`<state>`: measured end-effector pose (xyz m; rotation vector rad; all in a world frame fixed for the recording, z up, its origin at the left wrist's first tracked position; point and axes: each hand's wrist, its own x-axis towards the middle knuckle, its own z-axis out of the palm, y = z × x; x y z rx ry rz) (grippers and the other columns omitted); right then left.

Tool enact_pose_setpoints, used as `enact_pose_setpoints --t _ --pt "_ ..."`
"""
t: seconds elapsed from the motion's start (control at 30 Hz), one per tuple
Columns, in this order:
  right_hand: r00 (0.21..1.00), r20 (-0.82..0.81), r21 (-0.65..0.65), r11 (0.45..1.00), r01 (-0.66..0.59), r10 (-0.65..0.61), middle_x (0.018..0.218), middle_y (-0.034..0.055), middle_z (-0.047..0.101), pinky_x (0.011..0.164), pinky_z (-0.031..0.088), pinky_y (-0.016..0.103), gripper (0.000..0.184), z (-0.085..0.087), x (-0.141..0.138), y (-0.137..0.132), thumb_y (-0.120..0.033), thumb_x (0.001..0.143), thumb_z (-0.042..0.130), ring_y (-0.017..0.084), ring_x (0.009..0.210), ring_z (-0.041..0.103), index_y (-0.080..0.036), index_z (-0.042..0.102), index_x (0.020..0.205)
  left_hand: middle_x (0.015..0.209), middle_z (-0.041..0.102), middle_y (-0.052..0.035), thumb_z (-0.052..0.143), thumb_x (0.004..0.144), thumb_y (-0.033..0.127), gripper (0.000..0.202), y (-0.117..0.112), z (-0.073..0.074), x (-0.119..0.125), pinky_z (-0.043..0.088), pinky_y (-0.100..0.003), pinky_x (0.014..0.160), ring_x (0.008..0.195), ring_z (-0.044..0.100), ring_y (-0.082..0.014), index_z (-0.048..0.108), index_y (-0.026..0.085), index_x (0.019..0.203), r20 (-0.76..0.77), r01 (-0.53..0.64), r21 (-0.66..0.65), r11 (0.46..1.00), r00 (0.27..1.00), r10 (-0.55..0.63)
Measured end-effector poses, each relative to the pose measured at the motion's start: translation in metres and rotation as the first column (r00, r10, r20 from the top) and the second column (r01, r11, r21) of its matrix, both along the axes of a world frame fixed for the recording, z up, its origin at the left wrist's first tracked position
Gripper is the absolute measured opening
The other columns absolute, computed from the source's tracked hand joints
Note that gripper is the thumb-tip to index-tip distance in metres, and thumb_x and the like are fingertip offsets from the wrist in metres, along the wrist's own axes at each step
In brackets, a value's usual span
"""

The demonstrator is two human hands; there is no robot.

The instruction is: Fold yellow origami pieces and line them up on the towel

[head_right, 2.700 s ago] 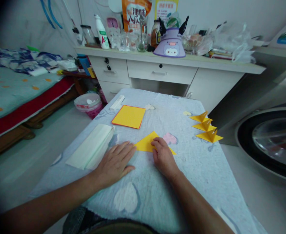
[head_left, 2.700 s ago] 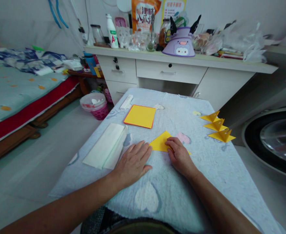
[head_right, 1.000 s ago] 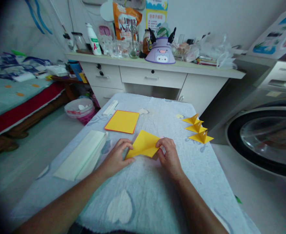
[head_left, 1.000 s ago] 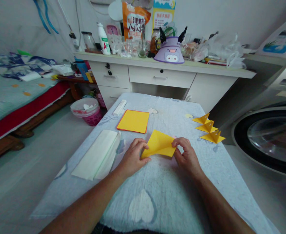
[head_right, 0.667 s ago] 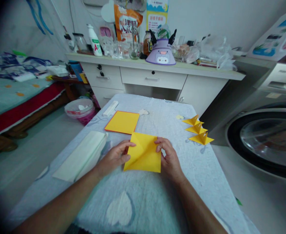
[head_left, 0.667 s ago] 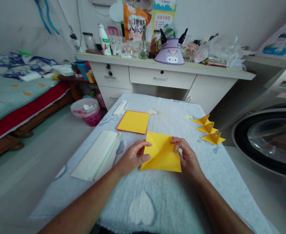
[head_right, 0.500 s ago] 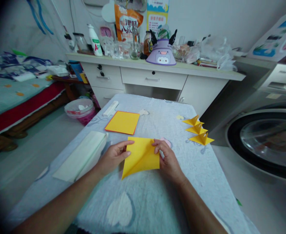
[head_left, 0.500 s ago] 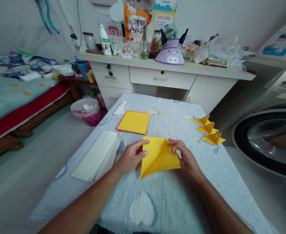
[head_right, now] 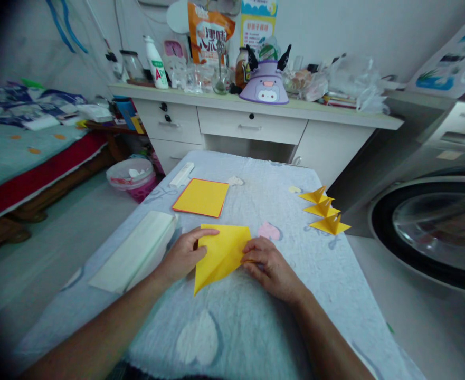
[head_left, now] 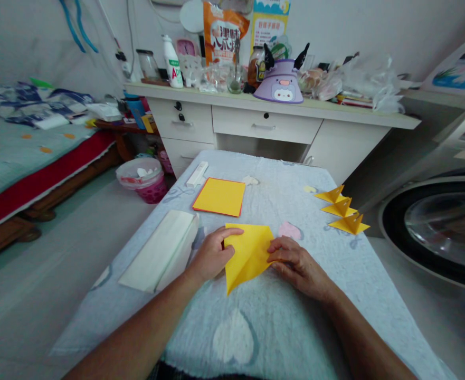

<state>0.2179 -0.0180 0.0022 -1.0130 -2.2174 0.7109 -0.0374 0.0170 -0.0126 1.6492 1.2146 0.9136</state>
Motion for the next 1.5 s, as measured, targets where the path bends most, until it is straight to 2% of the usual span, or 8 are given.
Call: enact_pose_setpoints --t 0.13,0.33,0.5,0.6,0.73,1.0,1.27,1.5 --pt "0.980 -0.079 -0.106 0.979 0.174 -0.182 0.135 0.0101 0.051 0.111 0.028 0.051 0.018 -0.007 0.002 0.001 -0.037 0.091 0.057 0.028 0.132 0.040 -0.025 0.070 0.093 0.098 0.071 -0.0048 0.052 0.073 0.015 0.045 0.000 0.002 0.001 0.047 -0.026 0.065 0.073 0.062 -0.0161 0.068 0.017 0.114 0.154 0.072 -0.139 0.988 0.987 -0.050" --pt "0.887 -0.308 -0.319 0.916 0.245 -0.344 0.155 0.0044 0.033 0.117 0.011 0.052 0.022 -0.012 0.000 0.004 -0.045 0.082 0.068 0.029 0.144 0.023 -0.026 0.070 0.092 0.105 0.071 -0.0047 0.062 0.077 0.020 0.030 -0.003 0.006 0.001 0.047 -0.026 0.079 0.089 0.065 -0.0178 0.070 0.018 0.105 0.480 0.186 -0.228 0.956 0.876 -0.056" --pt "0.797 -0.550 -0.418 0.909 -0.006 -0.248 0.128 0.0043 0.058 0.108 0.034 0.042 0.015 -0.001 -0.007 0.001 -0.040 0.081 0.070 0.025 0.124 0.050 -0.026 0.069 0.087 0.110 0.071 -0.0052 0.068 0.078 0.020 0.032 -0.005 0.004 0.002 0.047 -0.030 0.087 0.096 0.066 -0.0200 0.067 0.021 0.110 0.659 0.328 -0.257 0.909 0.748 -0.084" --pt "0.798 -0.568 -0.422 0.904 -0.070 -0.203 0.117 0.0039 0.058 0.094 0.046 0.036 0.025 0.006 -0.010 -0.003 -0.038 0.076 0.076 0.023 0.108 0.057 -0.028 0.068 0.097 0.118 0.068 -0.0056 0.070 0.077 0.020 0.042 -0.006 0.005 0.003 0.048 -0.032 0.090 0.103 0.065 -0.0225 0.063 0.024 0.118 0.738 0.374 -0.254 0.892 0.671 -0.071" --pt "0.844 -0.503 -0.420 0.906 -0.049 -0.188 0.119 0.0044 0.055 0.087 0.048 0.033 0.047 0.006 -0.009 -0.005 -0.035 0.073 0.079 0.023 0.106 0.058 -0.032 0.062 0.118 0.126 0.064 -0.0065 0.071 0.076 0.018 0.052 -0.006 0.008 0.003 0.047 -0.033 0.093 0.114 0.061 -0.0253 0.058 0.025 0.126 0.741 0.342 -0.273 0.899 0.671 -0.030" --pt "0.829 -0.531 -0.380 0.924 -0.049 -0.175 0.115 0.0048 0.061 0.084 0.050 0.033 0.030 -0.009 -0.008 0.000 -0.030 0.080 0.073 0.021 0.103 0.062 -0.034 0.069 0.110 0.133 0.059 -0.0088 0.075 0.072 0.019 0.063 -0.007 0.011 0.001 0.045 -0.034 0.098 0.119 0.057 -0.0266 0.054 0.023 0.131 0.690 0.301 -0.280 0.912 0.723 -0.027" --pt "0.860 -0.471 -0.337 0.941 0.032 -0.198 0.113 0.0047 0.069 0.096 0.047 0.038 0.015 -0.005 -0.002 0.002 -0.037 0.084 0.069 0.022 0.105 0.063 -0.029 0.077 0.093 0.129 0.062 -0.0110 0.076 0.071 0.021 0.073 -0.007 0.016 0.005 0.046 -0.034 0.097 0.114 0.062 -0.0259 0.048 0.020 0.138 0.691 0.301 -0.304 0.904 0.723 -0.009" --pt "0.759 -0.536 -0.490 0.868 0.079 -0.371 0.094 0.0032 0.075 0.093 0.048 0.041 0.020 -0.012 -0.004 0.006 -0.040 0.080 0.072 0.023 0.094 0.066 -0.027 0.076 0.095 0.122 0.065 -0.0089 0.066 0.078 0.025 0.048 -0.005 0.015 -0.002 0.045 -0.033 0.093 0.109 0.063 -0.0244 0.059 0.021 0.125 0.695 0.298 -0.259 0.919 0.718 -0.037"
